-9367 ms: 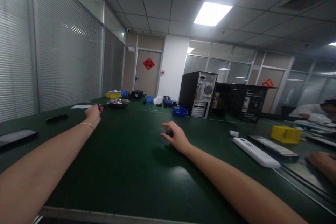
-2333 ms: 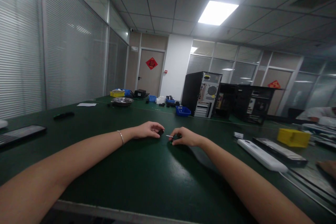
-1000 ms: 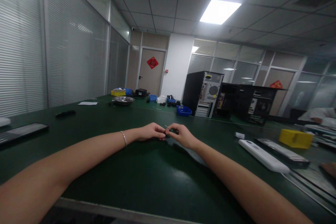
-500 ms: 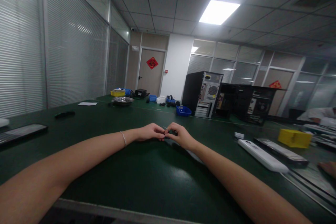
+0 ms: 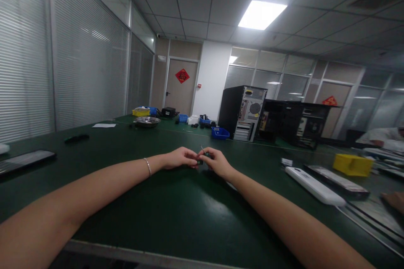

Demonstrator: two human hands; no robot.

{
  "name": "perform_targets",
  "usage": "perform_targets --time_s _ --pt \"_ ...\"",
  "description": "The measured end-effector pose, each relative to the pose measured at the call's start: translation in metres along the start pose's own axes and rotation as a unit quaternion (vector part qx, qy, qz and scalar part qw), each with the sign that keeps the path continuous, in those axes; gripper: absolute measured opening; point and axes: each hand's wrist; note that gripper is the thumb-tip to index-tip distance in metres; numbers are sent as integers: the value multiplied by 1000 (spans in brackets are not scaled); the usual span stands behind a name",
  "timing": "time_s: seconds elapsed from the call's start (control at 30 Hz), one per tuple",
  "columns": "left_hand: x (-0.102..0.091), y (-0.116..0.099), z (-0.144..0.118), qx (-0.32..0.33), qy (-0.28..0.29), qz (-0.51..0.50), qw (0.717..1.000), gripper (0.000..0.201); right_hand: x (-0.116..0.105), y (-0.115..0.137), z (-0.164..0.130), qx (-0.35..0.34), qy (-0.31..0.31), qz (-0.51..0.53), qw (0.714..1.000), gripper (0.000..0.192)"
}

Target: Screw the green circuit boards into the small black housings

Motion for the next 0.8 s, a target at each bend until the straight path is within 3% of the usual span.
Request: perform_targets --time_s 0.13,0.3,0.4,0.47,0.6,0.8 --pt "-36 2 2 -15 -139 -30 990 23 -1 -8 1 22 -32 5 999 21" --pt "-110 3 -27 -30 -388 -51 920 29 -3 -13 -1 31 -30 -5 999 20" --pt "-140 1 -52 -35 -467 -54 882 30 -4 -13 -3 30 -23 -11 999 20" --pt "-149 0 -60 -37 -486 -54 872 31 -4 -12 -3 29 -21 -17 999 20" --pt "-134 6 -45 -29 -450 -49 891 29 -5 -10 -2 19 -20 -39 999 20" --pt "-59 18 3 -1 -268 -17 963 25 -5 -6 -4 -2 -33 -74 997 22"
Point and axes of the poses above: each hand's wrist, its own z-axis towards the middle knuckle, its own x-axis out of the palm, y = z × x, and after that the axes turned 4 degrees about -z, right-handed
